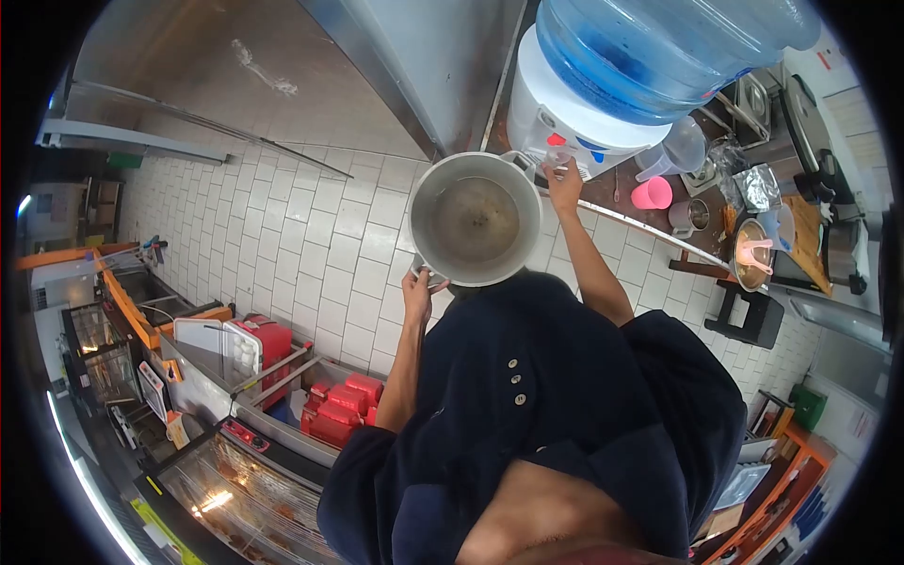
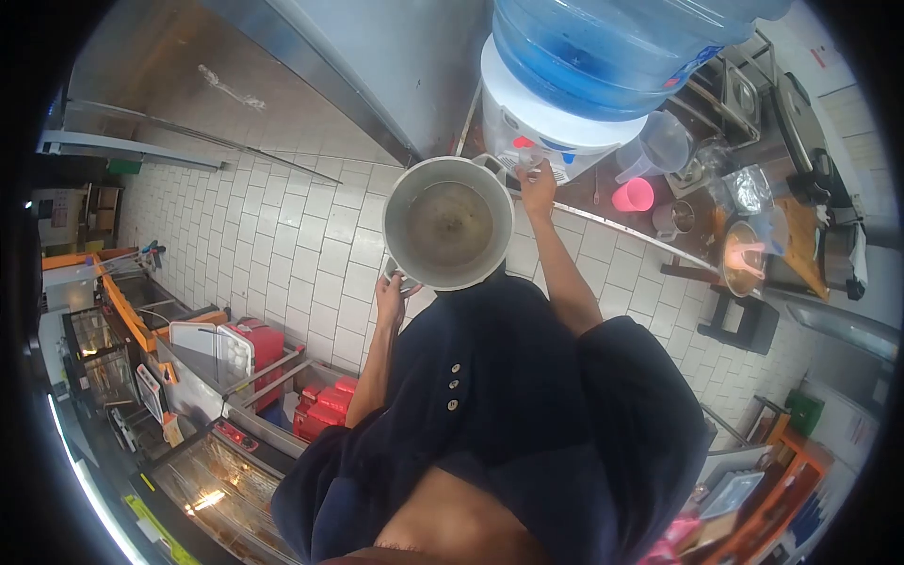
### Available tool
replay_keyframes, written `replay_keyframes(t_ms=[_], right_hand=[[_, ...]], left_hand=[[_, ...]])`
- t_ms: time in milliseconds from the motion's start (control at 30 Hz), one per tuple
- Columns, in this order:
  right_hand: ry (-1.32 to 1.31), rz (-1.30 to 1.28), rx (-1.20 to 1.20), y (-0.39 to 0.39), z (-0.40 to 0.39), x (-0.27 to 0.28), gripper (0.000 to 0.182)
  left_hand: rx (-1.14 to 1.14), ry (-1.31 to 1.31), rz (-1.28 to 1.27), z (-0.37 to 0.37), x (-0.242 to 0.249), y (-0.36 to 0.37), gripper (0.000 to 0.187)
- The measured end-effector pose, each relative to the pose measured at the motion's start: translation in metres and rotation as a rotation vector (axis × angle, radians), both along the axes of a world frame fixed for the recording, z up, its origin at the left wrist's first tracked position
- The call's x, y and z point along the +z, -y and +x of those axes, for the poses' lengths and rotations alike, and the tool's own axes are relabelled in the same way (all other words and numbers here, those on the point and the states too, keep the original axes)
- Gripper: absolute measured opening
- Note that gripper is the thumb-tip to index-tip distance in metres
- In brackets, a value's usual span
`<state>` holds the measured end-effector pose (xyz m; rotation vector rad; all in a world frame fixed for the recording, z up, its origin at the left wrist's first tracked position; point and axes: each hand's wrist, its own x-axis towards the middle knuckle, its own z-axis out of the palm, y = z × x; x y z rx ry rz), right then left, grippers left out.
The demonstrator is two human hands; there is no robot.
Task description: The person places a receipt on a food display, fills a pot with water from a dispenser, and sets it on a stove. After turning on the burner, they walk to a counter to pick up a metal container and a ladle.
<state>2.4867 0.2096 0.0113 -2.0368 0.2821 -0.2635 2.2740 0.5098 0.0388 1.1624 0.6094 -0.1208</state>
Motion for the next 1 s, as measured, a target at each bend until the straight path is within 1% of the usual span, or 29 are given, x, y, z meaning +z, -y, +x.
replay_keyframes(t_ms=[33,100,133,200,233,300,333,367,400,433,533,567,600,667,800,900,1000], right_hand=[[0.001,0.002,-0.009,-0.003,0.003,-0.002,0.049],[0.074,-0.107,0.053,-0.007,0.005,-0.001,0.049],[0.075,-0.109,0.043,-0.009,0.003,0.001,0.049],[0.074,-0.057,-0.072,-0.013,-0.002,0.007,0.045],[0.077,-0.058,-0.080,-0.014,-0.007,0.010,0.045],[0.153,0.014,-0.201,-0.013,-0.018,0.022,0.035],[0.154,0.010,-0.199,-0.014,-0.015,0.029,0.035],[0.124,0.095,-0.169,-0.015,-0.014,0.036,0.034],[0.089,0.180,-0.145,-0.018,-0.016,0.049,0.035],[0.022,0.226,-0.156,-0.024,-0.015,0.071,0.042],[-0.006,0.242,-0.210,-0.031,-0.001,0.092,0.043],[0.031,0.277,-0.212,-0.032,0.003,0.086,0.037],[0.031,0.279,-0.213,-0.032,0.002,0.083,0.037],[0.005,0.205,-0.158,-0.027,-0.001,0.079,0.035],[-0.021,0.141,-0.204,-0.012,-0.004,0.067,0.036],[0.005,0.010,-0.203,-0.003,-0.002,0.064,0.035],[-0.011,0.036,-0.197,0.000,-0.001,0.062,0.036]], left_hand=[[-0.009,0.001,0.002,0.004,0.003,-0.003,0.026],[-0.032,-0.014,0.021,0.008,0.006,-0.007,0.025],[-0.042,-0.013,0.019,0.009,0.004,-0.010,0.025],[-0.064,-0.021,0.017,0.014,0.002,-0.016,0.025],[-0.071,-0.018,0.017,0.017,0.002,-0.020,0.025],[-0.045,-0.004,0.009,0.020,0.002,-0.021,0.025],[-0.043,-0.004,0.004,0.022,0.002,-0.020,0.025],[-0.044,-0.005,0.007,0.023,0.003,-0.021,0.025],[-0.050,-0.012,0.011,0.021,0.004,-0.021,0.026],[-0.061,-0.024,0.011,0.019,0.003,-0.021,0.026],[-0.032,-0.029,-0.010,0.020,-0.002,-0.020,0.027],[-0.029,-0.039,-0.013,0.020,-0.003,-0.021,0.027],[-0.024,-0.047,-0.014,0.019,-0.004,-0.023,0.028],[-0.041,-0.041,-0.012,0.019,-0.008,-0.027,0.027],[-0.032,-0.022,-0.009,0.020,0.003,-0.024,0.026],[-0.055,-0.002,-0.028,0.022,0.000,-0.026,0.026],[-0.059,-0.011,-0.016,0.024,-0.001,-0.026,0.023]])
